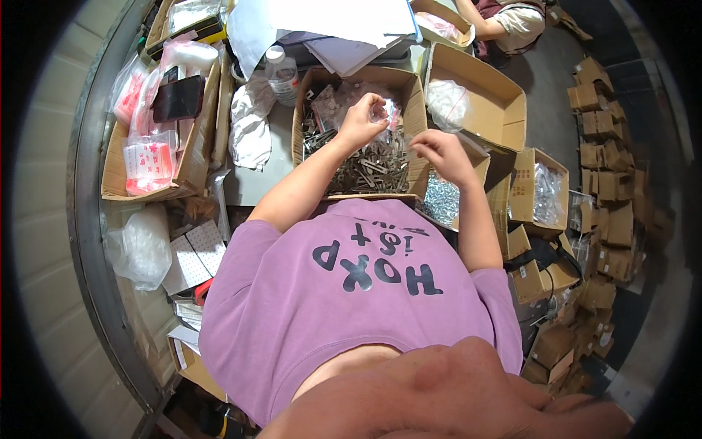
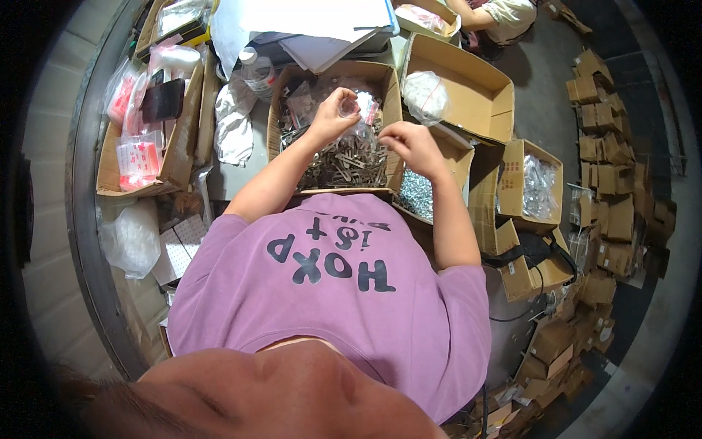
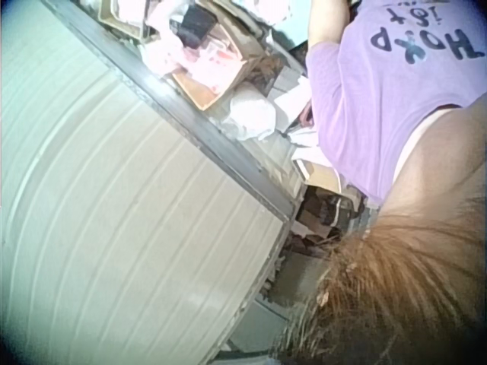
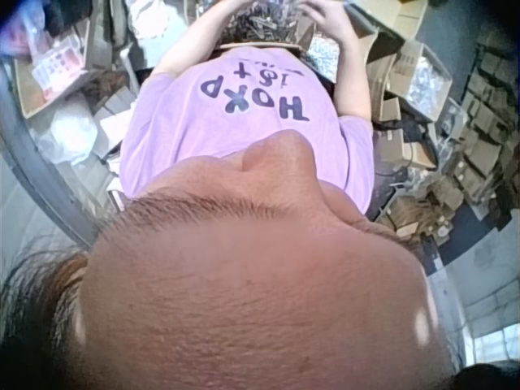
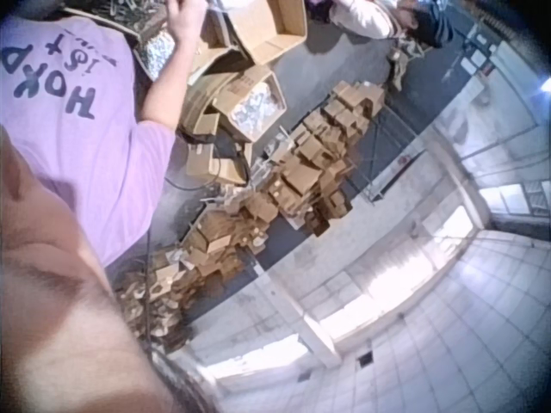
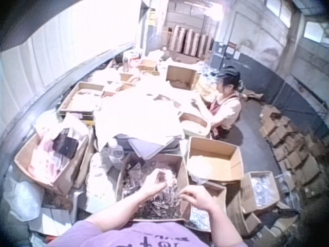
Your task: The person sorts metal L-bracket connectors from a large container into smaller clear plastic bags, placing the filled bags into a separate box.
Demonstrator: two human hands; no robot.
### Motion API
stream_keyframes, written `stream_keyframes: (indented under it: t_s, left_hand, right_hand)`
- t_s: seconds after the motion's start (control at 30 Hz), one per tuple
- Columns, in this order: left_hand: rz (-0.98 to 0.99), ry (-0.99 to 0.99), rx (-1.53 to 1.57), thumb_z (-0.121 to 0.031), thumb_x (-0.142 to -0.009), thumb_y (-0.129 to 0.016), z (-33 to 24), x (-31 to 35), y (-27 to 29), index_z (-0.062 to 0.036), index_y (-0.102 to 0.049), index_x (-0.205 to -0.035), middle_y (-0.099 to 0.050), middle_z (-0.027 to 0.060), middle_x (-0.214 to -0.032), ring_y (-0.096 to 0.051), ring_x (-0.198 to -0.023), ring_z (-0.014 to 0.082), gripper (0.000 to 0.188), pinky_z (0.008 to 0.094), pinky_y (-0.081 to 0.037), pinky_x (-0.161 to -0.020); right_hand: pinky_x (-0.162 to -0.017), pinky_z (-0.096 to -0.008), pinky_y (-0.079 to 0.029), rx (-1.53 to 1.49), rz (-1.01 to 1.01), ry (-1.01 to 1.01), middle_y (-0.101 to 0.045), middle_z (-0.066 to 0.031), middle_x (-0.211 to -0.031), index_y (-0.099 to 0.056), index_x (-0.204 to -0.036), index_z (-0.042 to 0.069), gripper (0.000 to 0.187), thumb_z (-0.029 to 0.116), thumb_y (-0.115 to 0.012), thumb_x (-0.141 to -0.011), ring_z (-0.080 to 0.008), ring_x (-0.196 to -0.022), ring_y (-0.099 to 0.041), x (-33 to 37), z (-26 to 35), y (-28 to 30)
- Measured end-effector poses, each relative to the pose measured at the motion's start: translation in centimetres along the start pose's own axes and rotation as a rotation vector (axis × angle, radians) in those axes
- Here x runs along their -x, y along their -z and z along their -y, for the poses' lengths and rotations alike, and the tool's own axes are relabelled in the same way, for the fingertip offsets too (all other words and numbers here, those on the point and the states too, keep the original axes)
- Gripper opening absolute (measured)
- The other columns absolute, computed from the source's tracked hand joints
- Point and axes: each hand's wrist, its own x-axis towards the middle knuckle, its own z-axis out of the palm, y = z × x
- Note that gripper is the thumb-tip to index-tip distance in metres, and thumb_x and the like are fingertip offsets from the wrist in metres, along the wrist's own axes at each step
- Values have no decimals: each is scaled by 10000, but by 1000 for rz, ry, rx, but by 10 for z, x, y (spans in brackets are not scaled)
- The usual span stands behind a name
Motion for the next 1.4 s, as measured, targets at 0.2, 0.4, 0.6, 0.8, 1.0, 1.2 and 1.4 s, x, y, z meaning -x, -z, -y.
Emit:
stream_keyframes:
  t_s: [0.2, 0.4, 0.6, 0.8, 1.0, 1.2, 1.4]
  left_hand:
    - [295, 2, -1, -45, -717, -666, -4, 6, -5, -27, -526, -1046, -594, 34, -863, -555, -813, 95, 358, 258, -469, -747]
    - [431, 47, 209, -54, -689, -714, -12, 16, -17, -17, -531, -1049, -580, 46, -959, -528, -862, 99, 406, 251, -450, -783]
    - [461, 83, 448, 2, -663, -704, -8, 15, -25, -42, -490, -1135, -549, 36, -1022, -498, -956, 104, 520, 252, -423, -839]
    - [453, 236, 606, 6, -710, -711, -6, 18, -16, -72, -486, -1074, -502, -13, -883, -486, -838, 77, 435, 218, -445, -720]
    - [499, 220, 542, 11, -701, -705, -9, 18, -24, -73, -483, -1097, -494, -1, -896, -475, -839, 86, 462, 213, -415, -778]
    - [469, 210, 556, -14, -706, -711, -5, 21, -27, -69, -478, -1117, -496, 3, -904, -478, -847, 97, 476, 234, -425, -788]
    - [486, 232, 498, -15, -707, -711, -8, 20, -23, -68, -477, -1122, -493, -5, -891, -476, -843, 91, 480, 231, -431, -772]
  right_hand:
    - [-617, -280, -497, -155, -399, -32, -647, -127, -758, -601, -980, 20, 153, 65, -598, -834, -177, -698, -660, -6, -10, -12]
    - [-660, -376, -494, 338, -361, 186, -634, -137, -816, -600, -909, 73, 122, 116, -607, -794, -292, -745, -622, -15, -5, -40]
    - [-763, -371, -456, 374, -347, 237, -621, -121, -840, -625, -858, 72, 90, 110, -604, -780, -290, -840, -556, -5, 0, -48]
    - [-720, -385, -490, 35, -641, -238, -647, -163, -794, -662, -865, 28, 147, 137, -585, -804, -315, -751, -626, 28, -35, -15]
    - [-779, -388, -481, 519, -244, -347, -642, -167, -901, -670, -925, 66, 187, 125, -626, -753, -346, -839, -602, 67, -142, -14]
    - [-808, -403, -459, 534, -151, -382, -566, -162, -935, -627, -920, 54, 236, 46, -663, -687, -350, -929, -547, 69, -153, -28]
    - [-804, -417, -454, 563, -60, -327, -565, -182, -912, -609, -875, 21, 194, 42, -648, -686, -364, -918, -548, 67, -146, -27]
